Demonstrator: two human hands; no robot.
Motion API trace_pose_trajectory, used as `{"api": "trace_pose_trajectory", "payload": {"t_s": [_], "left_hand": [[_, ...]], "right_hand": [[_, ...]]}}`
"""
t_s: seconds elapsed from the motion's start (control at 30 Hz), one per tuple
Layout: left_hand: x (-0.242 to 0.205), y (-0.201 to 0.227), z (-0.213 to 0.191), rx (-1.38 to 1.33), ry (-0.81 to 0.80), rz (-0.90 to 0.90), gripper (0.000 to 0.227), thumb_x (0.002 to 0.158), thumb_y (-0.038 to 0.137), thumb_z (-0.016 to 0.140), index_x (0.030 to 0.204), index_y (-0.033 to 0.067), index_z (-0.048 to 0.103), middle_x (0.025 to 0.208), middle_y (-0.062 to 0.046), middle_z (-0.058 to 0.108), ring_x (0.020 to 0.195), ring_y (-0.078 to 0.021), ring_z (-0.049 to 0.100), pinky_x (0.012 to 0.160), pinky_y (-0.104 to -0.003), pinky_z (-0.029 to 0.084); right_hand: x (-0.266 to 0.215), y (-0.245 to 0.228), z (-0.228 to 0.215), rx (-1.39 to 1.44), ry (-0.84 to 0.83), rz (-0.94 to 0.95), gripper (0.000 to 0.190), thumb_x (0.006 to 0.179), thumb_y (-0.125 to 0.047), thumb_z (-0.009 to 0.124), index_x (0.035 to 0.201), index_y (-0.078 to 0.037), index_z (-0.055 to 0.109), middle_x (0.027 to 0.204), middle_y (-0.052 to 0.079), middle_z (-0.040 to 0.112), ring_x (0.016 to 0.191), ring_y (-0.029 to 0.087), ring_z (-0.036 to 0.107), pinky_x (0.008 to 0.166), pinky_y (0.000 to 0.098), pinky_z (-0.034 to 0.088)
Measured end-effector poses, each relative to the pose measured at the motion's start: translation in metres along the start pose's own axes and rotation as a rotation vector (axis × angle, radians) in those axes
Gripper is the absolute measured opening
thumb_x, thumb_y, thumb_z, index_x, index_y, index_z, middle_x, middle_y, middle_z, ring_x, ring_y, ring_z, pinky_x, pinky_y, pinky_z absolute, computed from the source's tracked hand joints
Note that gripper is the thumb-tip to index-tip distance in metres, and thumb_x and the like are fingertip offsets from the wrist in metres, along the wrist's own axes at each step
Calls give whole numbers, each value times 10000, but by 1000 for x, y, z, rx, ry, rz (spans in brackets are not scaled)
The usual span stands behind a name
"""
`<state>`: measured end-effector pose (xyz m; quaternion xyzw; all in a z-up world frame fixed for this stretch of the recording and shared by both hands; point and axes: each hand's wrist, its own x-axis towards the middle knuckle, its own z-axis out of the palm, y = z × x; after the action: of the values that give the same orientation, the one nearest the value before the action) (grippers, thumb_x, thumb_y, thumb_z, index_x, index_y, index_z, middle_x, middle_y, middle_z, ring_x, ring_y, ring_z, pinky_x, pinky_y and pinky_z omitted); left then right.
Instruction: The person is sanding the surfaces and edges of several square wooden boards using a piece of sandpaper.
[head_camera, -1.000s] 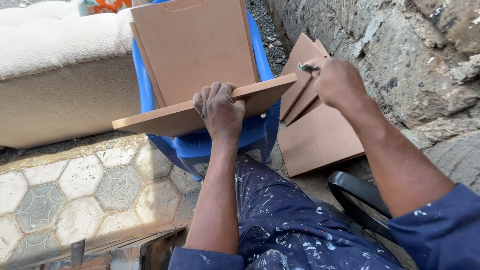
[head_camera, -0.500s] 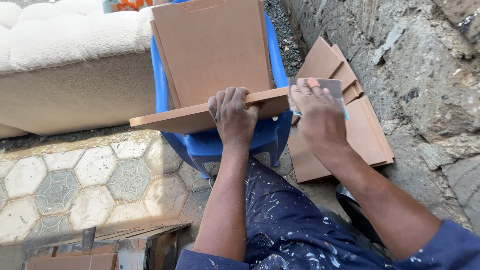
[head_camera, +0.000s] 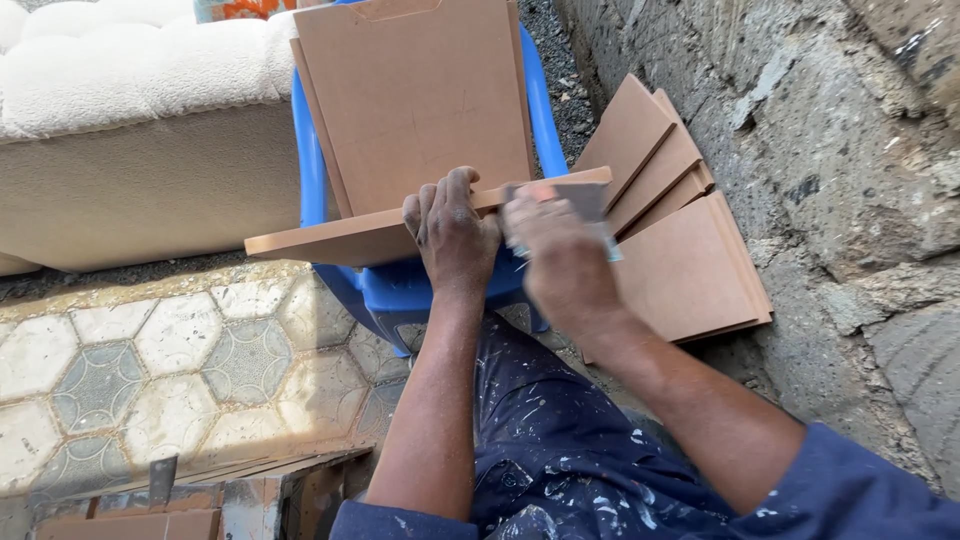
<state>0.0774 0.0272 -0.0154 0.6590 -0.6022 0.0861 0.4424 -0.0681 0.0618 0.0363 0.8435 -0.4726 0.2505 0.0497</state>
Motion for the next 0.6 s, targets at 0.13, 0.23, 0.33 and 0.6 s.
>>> {"api": "trace_pose_trajectory", "payload": {"t_s": [0.13,0.23,0.33,0.6], "left_hand": [[-2,-8,1,-35,-27,20,511,730,172,895,1105,223,552,844,-2,572,896,-169,578,919,-316,364],[5,-10,-12,-59,-51,18,576,646,166,959,1079,185,579,853,10,606,918,-173,586,945,-333,371],[5,-30,-41,-42,19,-1,494,593,256,1003,941,202,657,924,22,625,975,-195,591,1030,-382,356],[5,-65,-49,33,92,-149,429,570,288,1003,850,179,696,843,1,586,995,-227,580,1165,-492,293]], "right_hand": [[8,1,-19,178,-106,21,514,876,101,501,1314,-106,674,1353,154,662,1262,299,626,1121,431,461],[7,47,-32,-47,-40,81,416,903,77,534,1260,-58,699,1201,185,716,1129,315,693,1019,434,539],[4,60,-27,-18,-95,92,435,910,72,605,1315,-62,693,1315,202,676,1241,324,638,1035,439,515],[13,-43,22,107,22,-143,415,878,37,624,1271,-61,716,1356,186,671,1311,344,585,1123,449,443]]}}
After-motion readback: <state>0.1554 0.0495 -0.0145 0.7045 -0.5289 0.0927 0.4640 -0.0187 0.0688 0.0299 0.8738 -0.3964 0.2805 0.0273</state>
